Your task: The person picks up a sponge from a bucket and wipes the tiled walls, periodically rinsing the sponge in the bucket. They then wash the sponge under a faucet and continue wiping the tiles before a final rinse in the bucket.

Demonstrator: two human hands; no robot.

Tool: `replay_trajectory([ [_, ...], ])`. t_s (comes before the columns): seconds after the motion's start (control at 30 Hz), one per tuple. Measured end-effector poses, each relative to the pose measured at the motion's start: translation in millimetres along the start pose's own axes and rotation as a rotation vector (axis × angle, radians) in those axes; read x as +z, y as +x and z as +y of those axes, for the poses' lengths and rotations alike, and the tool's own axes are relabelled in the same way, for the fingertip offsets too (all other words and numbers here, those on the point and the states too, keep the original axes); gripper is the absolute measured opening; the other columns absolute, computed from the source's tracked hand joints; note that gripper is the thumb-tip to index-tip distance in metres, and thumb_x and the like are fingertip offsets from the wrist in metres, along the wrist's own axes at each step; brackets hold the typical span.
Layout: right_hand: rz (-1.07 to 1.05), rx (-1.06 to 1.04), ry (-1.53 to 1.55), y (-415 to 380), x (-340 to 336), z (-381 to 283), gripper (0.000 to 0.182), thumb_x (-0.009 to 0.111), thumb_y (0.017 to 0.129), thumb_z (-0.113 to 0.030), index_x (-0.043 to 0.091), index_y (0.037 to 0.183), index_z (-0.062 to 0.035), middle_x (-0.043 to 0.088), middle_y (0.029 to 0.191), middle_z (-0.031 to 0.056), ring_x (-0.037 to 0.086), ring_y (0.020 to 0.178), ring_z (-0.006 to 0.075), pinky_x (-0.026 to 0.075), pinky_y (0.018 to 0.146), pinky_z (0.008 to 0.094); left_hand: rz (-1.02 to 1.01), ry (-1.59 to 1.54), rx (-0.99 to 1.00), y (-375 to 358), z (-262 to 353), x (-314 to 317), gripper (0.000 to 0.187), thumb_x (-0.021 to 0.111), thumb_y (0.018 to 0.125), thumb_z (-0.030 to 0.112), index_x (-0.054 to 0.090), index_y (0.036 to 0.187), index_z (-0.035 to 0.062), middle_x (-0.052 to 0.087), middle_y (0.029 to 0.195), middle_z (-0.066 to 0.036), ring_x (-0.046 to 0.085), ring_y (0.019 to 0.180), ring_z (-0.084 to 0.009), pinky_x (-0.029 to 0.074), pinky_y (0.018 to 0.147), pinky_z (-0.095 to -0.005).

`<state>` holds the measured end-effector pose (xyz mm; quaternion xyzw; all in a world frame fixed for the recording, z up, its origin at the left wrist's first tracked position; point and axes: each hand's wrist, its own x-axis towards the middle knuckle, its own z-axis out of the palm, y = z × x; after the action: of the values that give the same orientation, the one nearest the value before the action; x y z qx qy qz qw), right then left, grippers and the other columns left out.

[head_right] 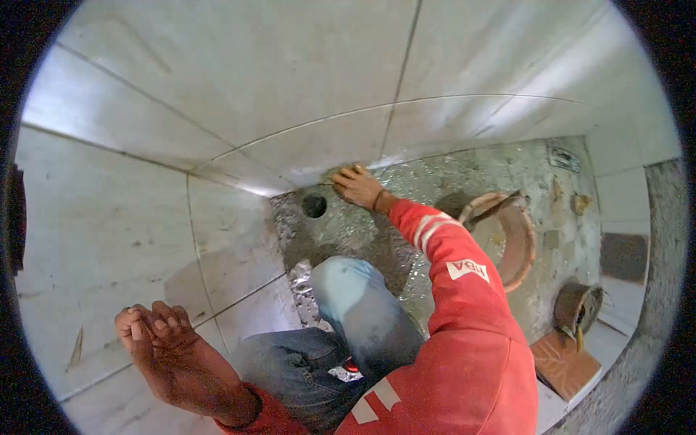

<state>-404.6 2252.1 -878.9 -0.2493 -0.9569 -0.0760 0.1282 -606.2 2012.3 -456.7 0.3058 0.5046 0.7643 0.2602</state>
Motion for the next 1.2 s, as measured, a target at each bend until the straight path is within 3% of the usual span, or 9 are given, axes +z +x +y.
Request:
replay_trajectory([
  [0.27, 0.571, 1.443, 0.977, -35, -147, -49, 0.035, 0.075, 0.081, -0.011, 0.065, 0.114, -0.0078, 0.066, 0.120, 0.0177, 0.063, 0.114, 0.0376, 0.049, 0.100, 0.0418, -0.532, 0.468, -0.291, 29, -126, 102, 0.026, 0.070, 0.094, 0.008, 0.064, 0.118, 0.0005, 0.066, 0.101, -0.006, 0.062, 0.091, -0.0144, 0.051, 0.080, -0.0283],
  [0.4, 0.428, 1.386, 0.972, -15, -283, -71, 0.041, 0.081, 0.082, -0.016, 0.067, 0.119, -0.0055, 0.070, 0.119, 0.0179, 0.069, 0.108, 0.0332, 0.054, 0.095, 0.0386, -0.737, 0.610, -0.504, -13, -175, 119, 0.054, 0.075, 0.094, 0.015, 0.050, 0.141, 0.0052, 0.064, 0.119, -0.009, 0.061, 0.114, -0.0213, 0.054, 0.093, -0.0360],
  [0.47, 0.402, 1.305, 0.911, -13, -338, -70, 0.043, 0.082, 0.082, -0.016, 0.068, 0.121, -0.0049, 0.072, 0.117, 0.0171, 0.071, 0.104, 0.0321, 0.055, 0.093, 0.0389, -0.465, -0.077, -1.054, -16, -156, 136, 0.059, 0.075, 0.095, 0.017, 0.046, 0.145, 0.0075, 0.063, 0.126, -0.012, 0.065, 0.115, -0.0256, 0.057, 0.092, -0.0369],
  [0.53, 0.263, 1.244, 1.741, -29, -398, -54, 0.041, 0.080, 0.086, -0.021, 0.069, 0.122, -0.0047, 0.070, 0.119, 0.0180, 0.071, 0.104, 0.0339, 0.055, 0.094, 0.0417, -0.462, -0.127, -1.266, -9, -179, 95, 0.055, 0.071, 0.096, 0.013, 0.046, 0.145, 0.0095, 0.062, 0.131, -0.013, 0.068, 0.113, -0.0283, 0.063, 0.086, -0.0414],
  [0.6, 0.244, 1.567, 1.235, -75, -398, -39, 0.051, 0.079, 0.089, -0.029, 0.064, 0.131, -0.0031, 0.068, 0.128, 0.0186, 0.064, 0.122, 0.0330, 0.050, 0.103, 0.0430, -0.395, -0.053, -1.262, -2, -126, 111, 0.043, 0.067, 0.100, 0.015, 0.054, 0.141, 0.0113, 0.066, 0.128, -0.009, 0.067, 0.114, -0.0292, 0.062, 0.089, -0.0509],
  [0.7, -0.012, 1.766, 0.403, -142, -385, -27, 0.063, 0.084, 0.084, -0.034, 0.060, 0.133, -0.0030, 0.066, 0.133, 0.0207, 0.062, 0.126, 0.0306, 0.050, 0.102, 0.0433, -0.491, 0.034, -1.224, 0, -44, 142, 0.047, 0.069, 0.097, 0.010, 0.054, 0.141, 0.0106, 0.064, 0.130, -0.008, 0.067, 0.115, -0.0288, 0.062, 0.087, -0.0513],
  [0.93, 0.257, 2.047, 1.029, -215, -278, -9, 0.036, 0.079, 0.082, -0.034, 0.071, 0.099, -0.0029, 0.073, 0.093, 0.0111, 0.071, 0.092, 0.0250, 0.055, 0.079, 0.0424, -0.702, 0.224, -1.049, 22, 96, 247, 0.072, 0.082, 0.087, 0.013, 0.045, 0.148, 0.0051, 0.063, 0.131, -0.009, 0.067, 0.114, -0.0274, 0.059, 0.093, -0.0424],
  [1.07, 0.591, 2.398, 0.940, -199, -415, 14, 0.025, 0.075, 0.085, -0.028, 0.068, 0.084, -0.0043, 0.067, 0.075, 0.0028, 0.064, 0.077, 0.0150, 0.051, 0.070, 0.0365, -0.897, 0.478, -0.394, 44, 189, 336, 0.064, 0.095, 0.071, 0.015, 0.061, 0.123, -0.0010, 0.068, 0.114, -0.010, 0.070, 0.098, -0.0216, 0.058, 0.086, -0.0355],
  [1.2, 0.832, 2.261, 1.111, -210, -429, -20, 0.019, 0.069, 0.091, -0.016, 0.062, 0.076, -0.0061, 0.057, 0.071, -0.0024, 0.049, 0.072, 0.0077, 0.041, 0.064, 0.0300, -1.273, 0.579, 0.158, 69, 245, 437, 0.043, 0.092, 0.063, 0.014, 0.072, 0.098, -0.0005, 0.052, 0.144, -0.024, 0.059, 0.126, -0.0334, 0.051, 0.102, -0.0453],
])
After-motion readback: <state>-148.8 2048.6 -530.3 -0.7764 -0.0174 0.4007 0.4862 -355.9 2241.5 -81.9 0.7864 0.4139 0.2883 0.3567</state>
